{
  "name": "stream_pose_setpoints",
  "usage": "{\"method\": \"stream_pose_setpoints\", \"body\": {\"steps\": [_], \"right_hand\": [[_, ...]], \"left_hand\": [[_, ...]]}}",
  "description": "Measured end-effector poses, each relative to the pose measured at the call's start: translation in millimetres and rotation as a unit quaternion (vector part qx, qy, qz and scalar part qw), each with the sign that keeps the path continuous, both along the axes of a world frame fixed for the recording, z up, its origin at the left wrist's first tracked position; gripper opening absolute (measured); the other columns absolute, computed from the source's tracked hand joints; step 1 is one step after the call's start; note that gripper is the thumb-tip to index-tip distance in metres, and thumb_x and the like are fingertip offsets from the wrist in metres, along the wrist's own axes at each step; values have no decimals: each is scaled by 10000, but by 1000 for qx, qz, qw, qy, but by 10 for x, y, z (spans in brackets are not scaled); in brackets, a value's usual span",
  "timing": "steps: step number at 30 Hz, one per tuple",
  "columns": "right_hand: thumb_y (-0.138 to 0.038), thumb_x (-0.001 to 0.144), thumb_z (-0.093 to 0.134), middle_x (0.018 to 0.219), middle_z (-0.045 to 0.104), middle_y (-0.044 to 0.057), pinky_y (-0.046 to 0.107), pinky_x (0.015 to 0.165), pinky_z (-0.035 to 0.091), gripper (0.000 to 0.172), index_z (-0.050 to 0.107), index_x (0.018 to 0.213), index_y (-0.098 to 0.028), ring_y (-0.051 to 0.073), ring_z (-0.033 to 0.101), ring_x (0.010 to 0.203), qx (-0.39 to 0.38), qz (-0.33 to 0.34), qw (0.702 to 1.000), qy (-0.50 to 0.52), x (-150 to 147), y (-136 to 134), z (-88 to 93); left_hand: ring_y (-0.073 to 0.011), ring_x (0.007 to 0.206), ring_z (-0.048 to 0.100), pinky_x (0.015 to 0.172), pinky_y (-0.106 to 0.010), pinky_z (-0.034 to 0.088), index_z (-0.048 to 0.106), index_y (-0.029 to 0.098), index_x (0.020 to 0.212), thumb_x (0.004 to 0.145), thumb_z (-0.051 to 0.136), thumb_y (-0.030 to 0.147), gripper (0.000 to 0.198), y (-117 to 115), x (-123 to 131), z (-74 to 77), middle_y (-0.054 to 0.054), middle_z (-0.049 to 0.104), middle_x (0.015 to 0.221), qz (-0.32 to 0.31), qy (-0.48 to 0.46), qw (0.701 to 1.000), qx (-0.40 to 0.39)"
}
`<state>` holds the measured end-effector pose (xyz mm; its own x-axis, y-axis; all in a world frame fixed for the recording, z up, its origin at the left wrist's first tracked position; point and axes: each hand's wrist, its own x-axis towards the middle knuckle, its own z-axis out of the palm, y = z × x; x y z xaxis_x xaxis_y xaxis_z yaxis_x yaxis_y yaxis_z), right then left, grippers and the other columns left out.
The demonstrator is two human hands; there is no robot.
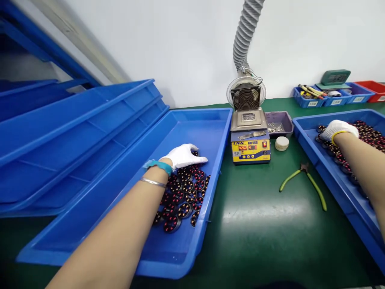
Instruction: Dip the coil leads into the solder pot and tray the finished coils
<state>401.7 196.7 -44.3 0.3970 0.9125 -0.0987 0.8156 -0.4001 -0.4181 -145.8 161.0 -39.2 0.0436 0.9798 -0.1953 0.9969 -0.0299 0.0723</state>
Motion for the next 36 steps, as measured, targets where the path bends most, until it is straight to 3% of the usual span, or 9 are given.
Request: {"method": "stream_pose_setpoints", "body": {"steps": [4,8,14,20,22,26,29,33,36], "right_hand": [[-452,533,800,1083,579,204,749,921,285,405,535,663,-174,524,417,1180,-31,-102,991,-78,-30,-6,53],[-501,637,715,962,617,143,707,855,378,374,609,773,-169,463,510,1094,78,0,993,-86,-398,-94,297],[-487,768,619,974,687,34,500,767,485,318,680,1016,-297,325,624,914,169,189,967,-37,-1735,-834,726],[-334,798,616,1027,651,18,321,688,475,318,635,1109,-269,189,626,807,184,456,870,28,-2472,-1569,598],[-303,788,626,1004,643,3,288,641,462,360,606,1146,-279,148,616,739,178,437,878,81,-2474,-1608,496],[-324,711,704,1045,632,-6,285,655,471,576,516,1255,-304,158,624,811,219,332,904,155,-2400,-1513,386],[-336,697,713,1136,611,8,312,787,490,520,564,1192,-268,193,610,968,272,316,891,178,-2371,-1423,375],[-310,728,667,1103,622,-1,317,863,483,378,620,1099,-259,197,612,981,287,332,888,139,-2325,-1348,369],[-364,725,666,1143,606,17,333,839,495,440,604,1147,-255,224,613,988,272,369,886,73,-2272,-1326,377]], "left_hand": [[-338,988,614,844,-389,476,689,183,934,477,632,729,715,-48,132,99,-138,652,1120,-19,29,999,22],[-407,1008,592,852,-474,457,697,170,762,457,705,590,520,-61,281,113,-173,663,1059,-31,40,998,25],[-366,1073,585,917,-434,435,653,171,589,541,694,395,232,-73,428,9,-152,702,977,-38,-24,999,10],[-263,1088,599,902,-329,467,648,175,610,701,581,439,287,-155,449,204,-107,712,983,-65,-226,972,4],[-251,968,646,821,-354,508,674,147,783,717,585,428,302,-262,552,338,-122,695,1033,-34,-444,895,-9],[-197,761,659,683,-323,528,665,158,784,698,646,253,130,-625,1054,483,-65,704,891,25,-783,611,-115],[-172,774,653,735,-312,539,680,149,800,751,606,183,95,-886,1435,475,-37,690,841,48,-833,532,-146],[-171,801,638,744,-326,546,663,152,874,826,576,277,160,-993,1569,461,-38,660,862,78,-822,538,-169],[-142,691,611,621,-279,535,642,158,899,805,616,433,292,-959,1485,469,-23,625,803,62,-752,642,-134]]}}
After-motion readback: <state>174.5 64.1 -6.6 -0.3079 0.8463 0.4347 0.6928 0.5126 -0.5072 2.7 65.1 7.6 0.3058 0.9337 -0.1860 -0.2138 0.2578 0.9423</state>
